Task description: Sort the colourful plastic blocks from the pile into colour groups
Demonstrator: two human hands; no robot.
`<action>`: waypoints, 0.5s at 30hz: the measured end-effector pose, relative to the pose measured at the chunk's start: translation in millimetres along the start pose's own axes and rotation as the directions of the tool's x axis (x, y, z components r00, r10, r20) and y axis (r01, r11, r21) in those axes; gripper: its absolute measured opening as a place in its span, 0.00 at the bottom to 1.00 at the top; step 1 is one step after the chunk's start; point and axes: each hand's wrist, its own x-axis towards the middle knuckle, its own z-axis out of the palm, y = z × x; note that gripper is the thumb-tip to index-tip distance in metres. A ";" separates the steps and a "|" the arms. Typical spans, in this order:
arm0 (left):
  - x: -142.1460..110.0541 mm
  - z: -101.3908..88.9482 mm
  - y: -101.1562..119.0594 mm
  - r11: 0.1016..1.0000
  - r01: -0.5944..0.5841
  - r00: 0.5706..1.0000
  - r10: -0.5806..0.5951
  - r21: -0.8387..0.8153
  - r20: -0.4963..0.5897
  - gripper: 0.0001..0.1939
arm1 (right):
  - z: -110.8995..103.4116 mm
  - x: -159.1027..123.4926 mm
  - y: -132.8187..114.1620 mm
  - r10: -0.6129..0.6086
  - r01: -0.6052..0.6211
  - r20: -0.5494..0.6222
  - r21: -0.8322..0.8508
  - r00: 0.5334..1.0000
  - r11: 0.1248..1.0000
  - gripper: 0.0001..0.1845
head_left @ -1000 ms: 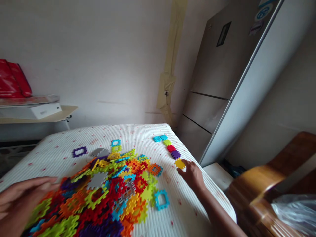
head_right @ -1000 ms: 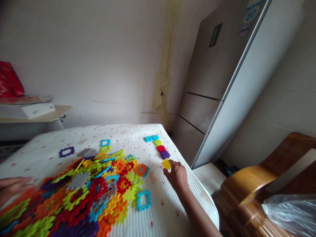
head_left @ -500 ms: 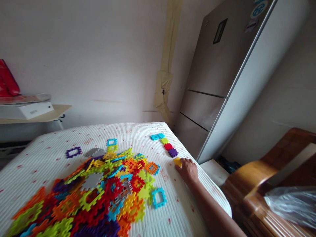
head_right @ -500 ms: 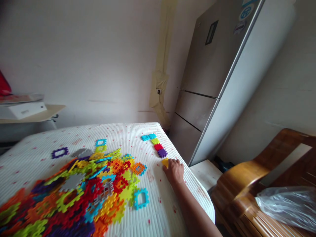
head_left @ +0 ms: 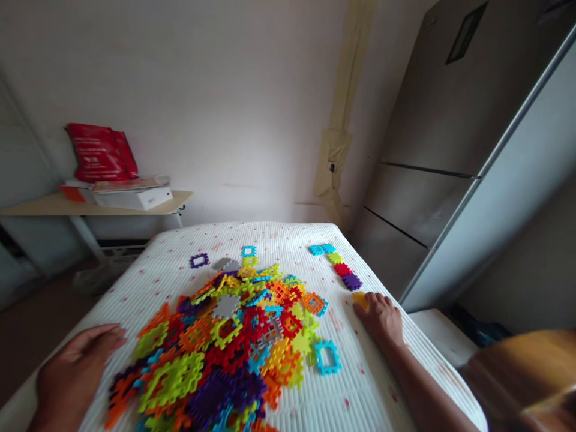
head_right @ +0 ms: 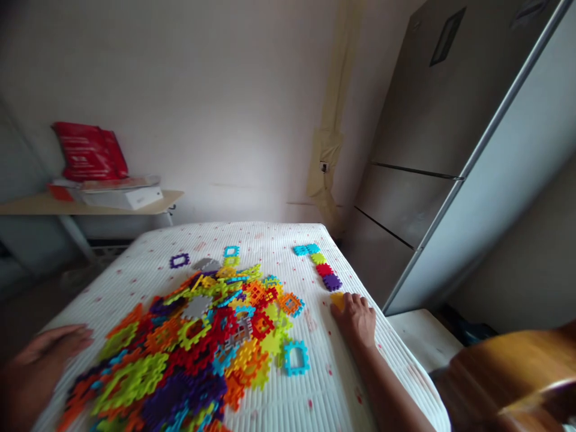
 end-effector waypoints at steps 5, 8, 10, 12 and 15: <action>-6.5 -2.6 13.7 0.997 0.050 0.999 -0.051 -0.053 -0.011 0.11 | 1.8 -0.2 -1.1 0.015 -0.015 0.008 0.009 1.000 1.000 0.17; -5.3 -0.9 13.0 0.996 0.053 0.998 -0.055 -0.074 -0.019 0.13 | 0.9 -0.9 -2.8 0.037 -0.037 0.001 0.025 0.999 0.999 0.19; -4.2 0.2 10.7 0.996 0.044 0.999 -0.046 -0.083 -0.015 0.14 | 0.2 -1.7 -3.7 0.043 -0.042 -0.024 0.038 0.999 0.998 0.20; -4.1 0.6 9.3 0.996 0.033 0.999 -0.034 -0.082 -0.003 0.13 | 0.1 -2.2 -3.5 0.039 -0.037 -0.045 0.053 0.998 0.998 0.20; -5.1 -0.5 10.2 0.998 0.015 1.000 -0.014 -0.060 0.011 0.11 | 1.4 -1.5 -0.2 0.034 -0.027 -0.080 0.081 0.996 0.996 0.20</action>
